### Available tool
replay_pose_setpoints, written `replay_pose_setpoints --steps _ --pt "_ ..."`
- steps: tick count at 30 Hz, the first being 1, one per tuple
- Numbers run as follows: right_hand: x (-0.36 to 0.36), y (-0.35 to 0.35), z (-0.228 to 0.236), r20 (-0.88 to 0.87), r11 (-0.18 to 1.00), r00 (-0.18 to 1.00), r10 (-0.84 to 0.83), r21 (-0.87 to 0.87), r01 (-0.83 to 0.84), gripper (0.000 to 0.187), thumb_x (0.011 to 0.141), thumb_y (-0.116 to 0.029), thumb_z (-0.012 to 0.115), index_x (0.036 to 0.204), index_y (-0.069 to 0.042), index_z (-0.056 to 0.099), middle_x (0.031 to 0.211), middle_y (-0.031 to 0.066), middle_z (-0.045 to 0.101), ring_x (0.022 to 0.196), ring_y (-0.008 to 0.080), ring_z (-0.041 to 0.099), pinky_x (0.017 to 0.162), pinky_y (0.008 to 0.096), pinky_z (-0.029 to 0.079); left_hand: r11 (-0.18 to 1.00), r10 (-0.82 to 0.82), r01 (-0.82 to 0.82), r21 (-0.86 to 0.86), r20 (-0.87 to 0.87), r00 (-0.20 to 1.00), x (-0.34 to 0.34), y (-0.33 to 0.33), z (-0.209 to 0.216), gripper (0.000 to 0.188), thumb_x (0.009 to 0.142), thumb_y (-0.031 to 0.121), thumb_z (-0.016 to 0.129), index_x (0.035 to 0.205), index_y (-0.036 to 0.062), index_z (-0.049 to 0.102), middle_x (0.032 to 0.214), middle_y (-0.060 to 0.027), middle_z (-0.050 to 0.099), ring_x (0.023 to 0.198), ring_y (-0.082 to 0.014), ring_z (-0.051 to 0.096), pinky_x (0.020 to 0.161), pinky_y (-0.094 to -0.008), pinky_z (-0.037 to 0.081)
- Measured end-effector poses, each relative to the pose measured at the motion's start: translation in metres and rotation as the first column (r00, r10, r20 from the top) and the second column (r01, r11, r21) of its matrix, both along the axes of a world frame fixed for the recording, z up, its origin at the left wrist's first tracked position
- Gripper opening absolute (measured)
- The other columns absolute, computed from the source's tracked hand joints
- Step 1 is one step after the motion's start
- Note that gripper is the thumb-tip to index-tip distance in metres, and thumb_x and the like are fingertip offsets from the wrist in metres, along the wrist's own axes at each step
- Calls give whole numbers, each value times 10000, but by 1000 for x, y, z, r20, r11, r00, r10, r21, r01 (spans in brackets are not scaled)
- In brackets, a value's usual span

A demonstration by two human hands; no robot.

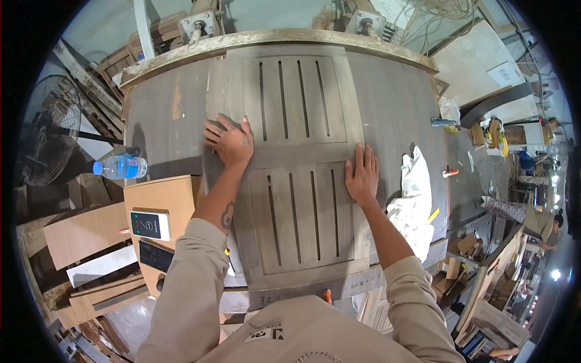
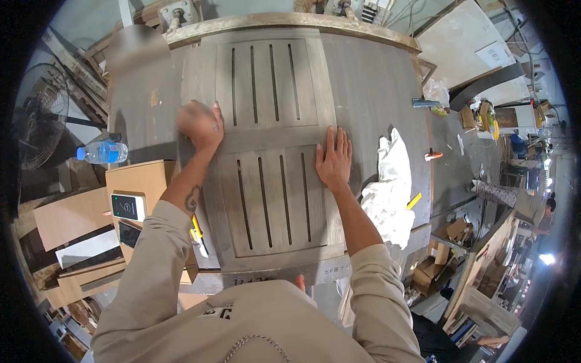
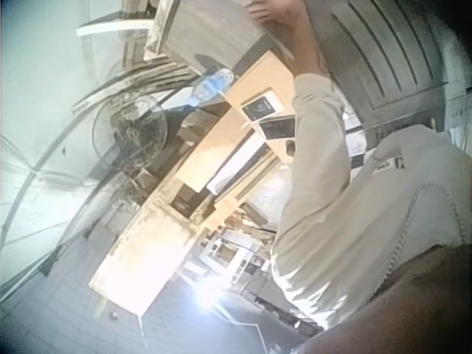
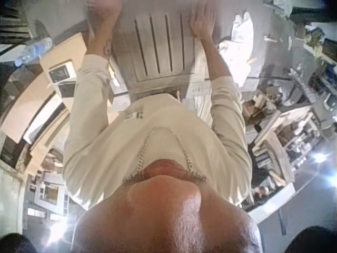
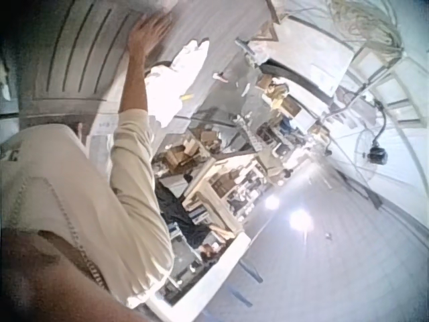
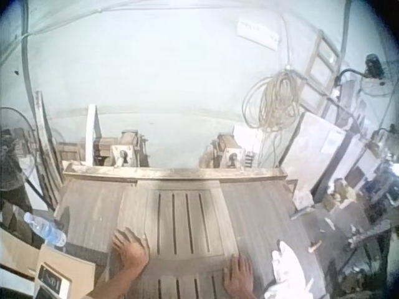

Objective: The person handles wooden shutter panels by placing each panel on a workbench, wiping it with a cloth, feeling its surfaces by hand, and stacking the panels onto a cardboard sheet.

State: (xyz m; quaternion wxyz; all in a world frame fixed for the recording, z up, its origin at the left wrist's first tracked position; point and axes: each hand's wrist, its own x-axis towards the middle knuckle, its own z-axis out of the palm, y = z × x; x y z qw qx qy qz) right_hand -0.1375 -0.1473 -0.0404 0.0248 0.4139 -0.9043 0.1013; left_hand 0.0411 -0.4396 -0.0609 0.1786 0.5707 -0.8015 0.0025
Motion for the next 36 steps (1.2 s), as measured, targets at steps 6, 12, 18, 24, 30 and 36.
replay_pose_setpoints --steps 6,12,18,24,30,36 --pt "7 -8 6 69 998 997 -40 55 36 570 959 -322 428 1452 -77 279 1448 237 319 1348 379 304 1129 478 219 997 43 -44 -55 -19 999 6 0 3 708 897 459 472 1331 -92 377 1359 -375 288 1203 -487 312 978 -595 263" --pt "3 -1 1 -13 1000 1000 -8 25 8 560 965 -335 424 1441 -65 303 1436 246 335 1341 380 316 1126 475 229 1000 -12 12 -23 -4 1000 4 0 4 696 923 459 415 1324 -105 350 1326 -382 282 1139 -467 333 931 -563 290" --pt "1 4 -4 -40 1000 999 23 -14 -23 560 967 -341 425 1440 -66 308 1430 248 344 1331 392 327 1119 471 242 999 -28 28 15 -28 999 4 4 7 702 919 465 416 1319 -108 352 1314 -389 294 1109 -460 348 919 -567 284" --pt "7 1 -1 33 1000 999 -7 5 7 546 966 -334 432 1437 -81 323 1427 228 357 1309 379 359 1094 496 269 1000 -14 14 -7 -80 997 12 -2 -10 764 898 519 440 1350 -92 365 1372 -405 271 1244 -510 282 1012 -609 211" --pt "13 -3 -12 -45 997 998 41 -65 -44 570 954 -379 441 1426 -75 343 1422 229 362 1293 379 376 1087 492 277 967 -196 235 98 -301 933 99 49 -6 729 878 429 540 1354 -88 347 1371 -408 301 1290 -534 271 1043 -602 225" --pt "-1 16 -4 89 993 993 -83 -80 90 579 938 -410 451 1388 -49 400 1346 243 460 1240 385 451 1042 481 344 846 -67 181 501 -236 969 186 243 18 758 881 435 545 1361 -109 324 1384 -377 324 1324 -500 274 1118 -526 203"
